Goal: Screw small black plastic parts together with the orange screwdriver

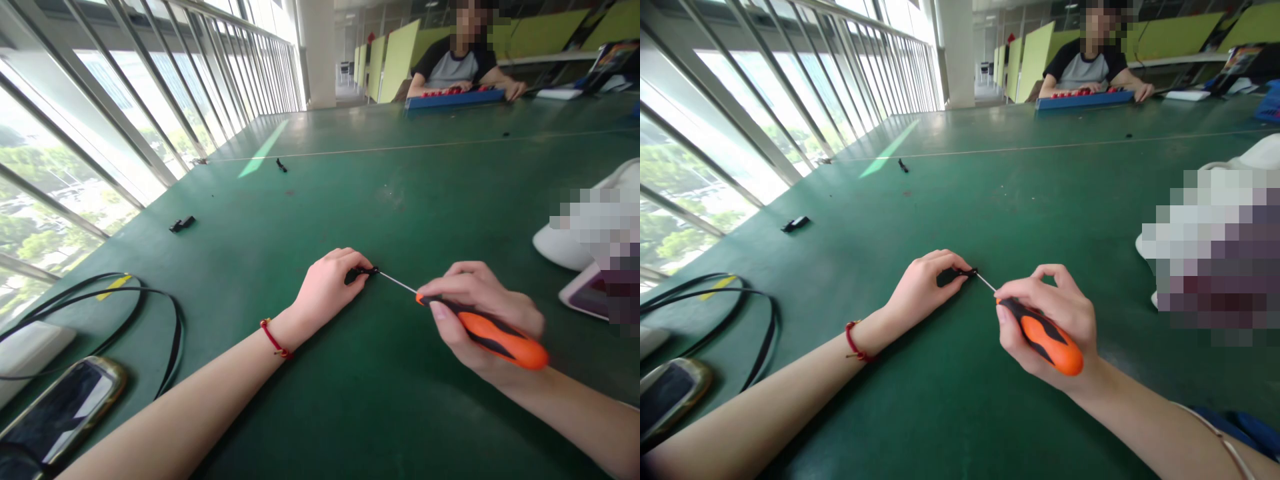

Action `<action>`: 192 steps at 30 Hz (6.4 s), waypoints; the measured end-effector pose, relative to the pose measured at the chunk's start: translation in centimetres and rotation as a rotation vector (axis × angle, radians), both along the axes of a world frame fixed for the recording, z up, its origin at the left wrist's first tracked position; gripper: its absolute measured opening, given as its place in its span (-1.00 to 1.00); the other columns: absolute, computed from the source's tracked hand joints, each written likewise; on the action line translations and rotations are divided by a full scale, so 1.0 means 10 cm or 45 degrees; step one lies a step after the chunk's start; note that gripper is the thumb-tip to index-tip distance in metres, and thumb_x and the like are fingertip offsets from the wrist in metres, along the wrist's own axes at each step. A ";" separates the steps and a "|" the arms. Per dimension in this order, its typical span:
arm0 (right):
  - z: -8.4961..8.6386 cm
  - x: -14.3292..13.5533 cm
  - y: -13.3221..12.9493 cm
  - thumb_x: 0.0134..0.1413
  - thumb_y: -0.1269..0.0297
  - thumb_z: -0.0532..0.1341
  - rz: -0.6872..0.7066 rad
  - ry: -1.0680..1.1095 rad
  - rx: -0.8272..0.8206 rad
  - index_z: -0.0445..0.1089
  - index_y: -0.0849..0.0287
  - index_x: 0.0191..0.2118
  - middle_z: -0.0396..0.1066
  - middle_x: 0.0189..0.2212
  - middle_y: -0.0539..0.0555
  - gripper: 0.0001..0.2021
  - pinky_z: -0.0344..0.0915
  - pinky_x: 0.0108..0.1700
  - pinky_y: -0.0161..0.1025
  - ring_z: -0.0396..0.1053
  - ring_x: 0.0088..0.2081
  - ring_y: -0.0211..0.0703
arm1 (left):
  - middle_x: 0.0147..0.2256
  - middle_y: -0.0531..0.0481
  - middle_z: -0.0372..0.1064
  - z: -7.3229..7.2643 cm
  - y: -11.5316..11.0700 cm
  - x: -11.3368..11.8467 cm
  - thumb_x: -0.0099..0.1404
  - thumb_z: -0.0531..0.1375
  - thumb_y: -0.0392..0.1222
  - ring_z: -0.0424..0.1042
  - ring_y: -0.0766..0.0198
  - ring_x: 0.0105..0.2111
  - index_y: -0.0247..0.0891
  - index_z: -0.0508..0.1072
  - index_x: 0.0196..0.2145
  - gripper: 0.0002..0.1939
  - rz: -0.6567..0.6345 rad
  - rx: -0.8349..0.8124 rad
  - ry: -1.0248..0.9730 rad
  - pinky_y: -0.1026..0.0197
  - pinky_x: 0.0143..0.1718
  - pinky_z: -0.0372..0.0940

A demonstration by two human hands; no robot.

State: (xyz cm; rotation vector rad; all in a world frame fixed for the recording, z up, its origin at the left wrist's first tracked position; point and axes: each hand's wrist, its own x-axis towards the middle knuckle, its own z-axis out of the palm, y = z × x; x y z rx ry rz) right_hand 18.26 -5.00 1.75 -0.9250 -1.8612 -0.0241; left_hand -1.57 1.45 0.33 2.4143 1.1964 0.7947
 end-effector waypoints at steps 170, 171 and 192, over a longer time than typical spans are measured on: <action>-0.14 -0.01 0.51 0.02 0.38 0.17 0.154 -0.031 -0.638 0.39 0.14 -0.33 0.45 -0.33 0.02 -0.92 0.25 -0.18 -0.20 0.38 -0.29 -0.18 | -0.43 0.00 0.29 0.51 0.48 -1.97 0.01 0.22 0.05 0.26 0.19 -0.35 -0.27 0.52 -0.21 -0.56 1.489 -0.383 0.262 0.25 -0.42 0.10; -0.14 -0.01 0.51 0.02 0.38 0.17 0.154 -0.027 -0.644 0.39 0.14 -0.33 0.45 -0.33 0.02 -0.92 0.25 -0.18 -0.20 0.38 -0.29 -0.18 | -0.42 0.00 0.30 0.51 0.48 -1.97 0.01 0.22 0.05 0.26 0.20 -0.35 -0.27 0.52 -0.21 -0.56 1.483 -0.384 0.261 0.25 -0.42 0.10; -0.15 -0.02 0.51 0.02 0.37 0.17 0.153 -0.044 -0.624 0.39 0.13 -0.33 0.45 -0.34 0.00 -0.93 0.25 -0.19 -0.22 0.39 -0.31 -0.19 | -0.51 0.02 0.30 0.53 0.48 -1.96 -0.01 0.23 0.00 0.26 0.21 -0.40 -0.30 0.53 -0.24 -0.59 1.450 -0.374 0.340 0.27 -0.44 0.11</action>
